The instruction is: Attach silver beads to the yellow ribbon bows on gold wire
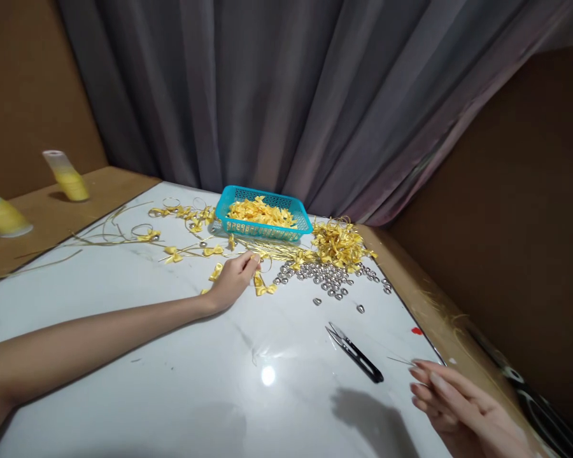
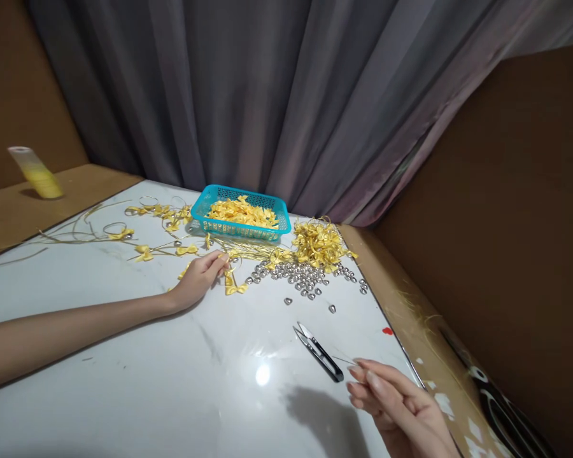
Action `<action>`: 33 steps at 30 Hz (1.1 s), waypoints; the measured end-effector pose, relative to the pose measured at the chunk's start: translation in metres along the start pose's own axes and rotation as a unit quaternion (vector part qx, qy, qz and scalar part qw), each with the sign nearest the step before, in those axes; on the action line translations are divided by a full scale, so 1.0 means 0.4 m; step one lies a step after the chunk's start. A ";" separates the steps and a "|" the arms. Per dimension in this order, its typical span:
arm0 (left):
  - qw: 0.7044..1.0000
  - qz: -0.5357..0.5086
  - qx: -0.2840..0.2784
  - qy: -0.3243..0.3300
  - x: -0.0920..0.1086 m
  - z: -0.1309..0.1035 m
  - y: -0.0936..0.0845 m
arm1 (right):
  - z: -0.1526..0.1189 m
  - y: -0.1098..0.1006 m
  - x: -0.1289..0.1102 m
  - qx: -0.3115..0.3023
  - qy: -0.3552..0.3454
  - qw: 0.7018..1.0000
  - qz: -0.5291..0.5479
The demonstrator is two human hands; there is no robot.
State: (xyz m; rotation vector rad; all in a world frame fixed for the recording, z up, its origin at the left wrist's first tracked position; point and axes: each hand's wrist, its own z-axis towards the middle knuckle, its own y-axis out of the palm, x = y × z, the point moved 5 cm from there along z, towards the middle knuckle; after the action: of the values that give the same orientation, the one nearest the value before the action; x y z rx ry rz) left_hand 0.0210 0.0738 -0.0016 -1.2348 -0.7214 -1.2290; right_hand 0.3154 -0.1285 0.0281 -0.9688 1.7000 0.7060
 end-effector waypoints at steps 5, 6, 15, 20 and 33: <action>1.000 -0.002 0.013 -0.004 0.002 0.000 -0.003 | -0.015 0.029 -0.019 -0.007 -0.018 0.999 -0.049; 1.000 -0.003 0.014 -0.006 0.002 0.000 -0.003 | -0.019 0.035 -0.021 -0.005 -0.019 0.997 -0.070; 0.999 -0.021 0.027 -0.013 -0.004 0.005 -0.006 | -0.010 0.096 0.008 -0.129 -0.045 0.937 -0.323; 0.998 -0.037 0.041 -0.013 -0.006 0.007 -0.011 | -0.007 0.105 0.019 -0.100 -0.172 0.886 -0.420; 0.997 -0.054 0.049 -0.011 -0.011 0.010 -0.009 | -0.008 0.105 0.034 -0.101 -0.258 0.810 -0.517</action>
State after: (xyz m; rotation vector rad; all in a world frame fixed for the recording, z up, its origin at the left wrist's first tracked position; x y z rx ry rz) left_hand 0.0173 0.0793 -0.0036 -1.1435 -0.8641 -1.2537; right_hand 0.2755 -0.1134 0.0164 -1.4806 0.4527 0.3333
